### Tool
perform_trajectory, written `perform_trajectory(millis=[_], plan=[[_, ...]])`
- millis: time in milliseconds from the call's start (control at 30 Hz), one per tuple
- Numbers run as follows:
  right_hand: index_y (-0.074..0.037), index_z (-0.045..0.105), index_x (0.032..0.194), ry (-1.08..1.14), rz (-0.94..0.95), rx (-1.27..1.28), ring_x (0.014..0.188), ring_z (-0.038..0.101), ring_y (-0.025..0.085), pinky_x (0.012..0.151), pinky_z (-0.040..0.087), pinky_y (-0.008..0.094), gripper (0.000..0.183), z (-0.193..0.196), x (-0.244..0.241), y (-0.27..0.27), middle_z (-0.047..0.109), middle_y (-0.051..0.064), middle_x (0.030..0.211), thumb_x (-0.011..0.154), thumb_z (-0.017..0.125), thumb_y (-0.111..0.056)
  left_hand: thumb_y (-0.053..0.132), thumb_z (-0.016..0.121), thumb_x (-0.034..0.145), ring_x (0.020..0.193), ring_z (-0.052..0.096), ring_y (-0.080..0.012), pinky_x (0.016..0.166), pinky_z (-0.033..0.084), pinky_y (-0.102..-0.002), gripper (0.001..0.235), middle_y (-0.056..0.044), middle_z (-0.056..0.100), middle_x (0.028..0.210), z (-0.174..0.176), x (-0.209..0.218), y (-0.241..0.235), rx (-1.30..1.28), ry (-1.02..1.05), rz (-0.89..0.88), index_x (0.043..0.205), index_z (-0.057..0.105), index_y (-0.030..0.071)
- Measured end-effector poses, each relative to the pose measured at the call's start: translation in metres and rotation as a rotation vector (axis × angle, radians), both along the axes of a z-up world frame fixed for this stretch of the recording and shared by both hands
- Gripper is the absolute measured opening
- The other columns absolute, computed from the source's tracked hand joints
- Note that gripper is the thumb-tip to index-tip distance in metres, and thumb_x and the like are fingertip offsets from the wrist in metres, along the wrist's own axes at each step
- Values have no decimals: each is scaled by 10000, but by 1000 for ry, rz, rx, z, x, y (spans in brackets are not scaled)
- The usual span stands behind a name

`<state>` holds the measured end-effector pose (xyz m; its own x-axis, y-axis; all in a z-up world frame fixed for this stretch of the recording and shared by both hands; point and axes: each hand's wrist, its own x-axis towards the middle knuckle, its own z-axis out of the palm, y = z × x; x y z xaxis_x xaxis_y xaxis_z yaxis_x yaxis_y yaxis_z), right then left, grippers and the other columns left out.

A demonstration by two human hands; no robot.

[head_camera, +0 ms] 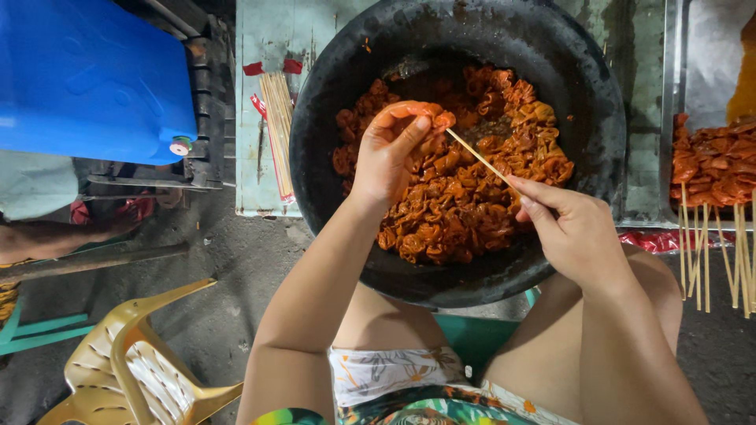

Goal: The person prepares skewers by threading pieces of marinated food from a large black bowl onto wooden sticks and placing the finished skewers onto a metal tray.

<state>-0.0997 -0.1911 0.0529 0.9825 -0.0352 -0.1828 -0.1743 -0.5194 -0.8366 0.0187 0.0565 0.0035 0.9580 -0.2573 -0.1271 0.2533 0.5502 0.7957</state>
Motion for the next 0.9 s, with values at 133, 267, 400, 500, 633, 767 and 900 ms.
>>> perform_trajectory(millis=[133,267,400,500,633,767,900], plan=[[-180,729,1290,-7,24,16,784,728,135,732,541,283,328,-2,1,-4,776,54,876,987,624,-113,51,688,1012,1133,713,-247,925,592,-335,167,-125,722,1159,13,6,7,107,-1,-131,1173,673,10],[-160,730,1289,-35,19,70,797,725,135,748,548,277,329,-4,2,-1,771,48,881,986,621,-94,119,721,977,1103,722,-237,927,605,-333,239,-134,763,1148,21,5,6,182,47,-322,1180,677,1],[-80,736,1194,-34,-22,29,767,731,130,697,542,292,222,-9,6,12,763,61,869,991,648,-100,114,762,955,1056,719,-216,931,599,-347,282,-126,751,1111,6,-6,-10,259,82,-409,1193,682,-16],[-16,703,1103,-89,-61,92,780,728,129,710,548,281,132,-19,11,21,758,79,875,1000,670,-90,90,770,996,1029,678,-198,943,571,-342,273,-123,716,1120,-9,-11,-19,325,-37,-449,1227,698,-36],[2,692,1123,-178,-135,133,815,720,115,726,553,260,110,-29,17,14,758,86,911,1041,651,-59,95,727,936,1063,690,-171,941,591,-323,353,-78,711,1197,-25,18,-21,449,-164,-367,1268,619,38],[11,673,1160,-212,-253,212,858,714,89,714,572,241,118,-29,20,-10,743,77,962,1065,634,-48,64,643,899,1041,735,-205,894,592,-327,323,-116,751,1150,-55,55,-29,1087,-406,-182,1210,693,-9],[34,673,1162,-228,-269,83,826,706,95,701,525,232,109,-30,17,-26,749,86,917,1078,658,-34,138,715,861,979,685,-336,848,565,-403,262,-170,711,1057,-104,74,-58,1638,-684,-406,1103,725,37]])
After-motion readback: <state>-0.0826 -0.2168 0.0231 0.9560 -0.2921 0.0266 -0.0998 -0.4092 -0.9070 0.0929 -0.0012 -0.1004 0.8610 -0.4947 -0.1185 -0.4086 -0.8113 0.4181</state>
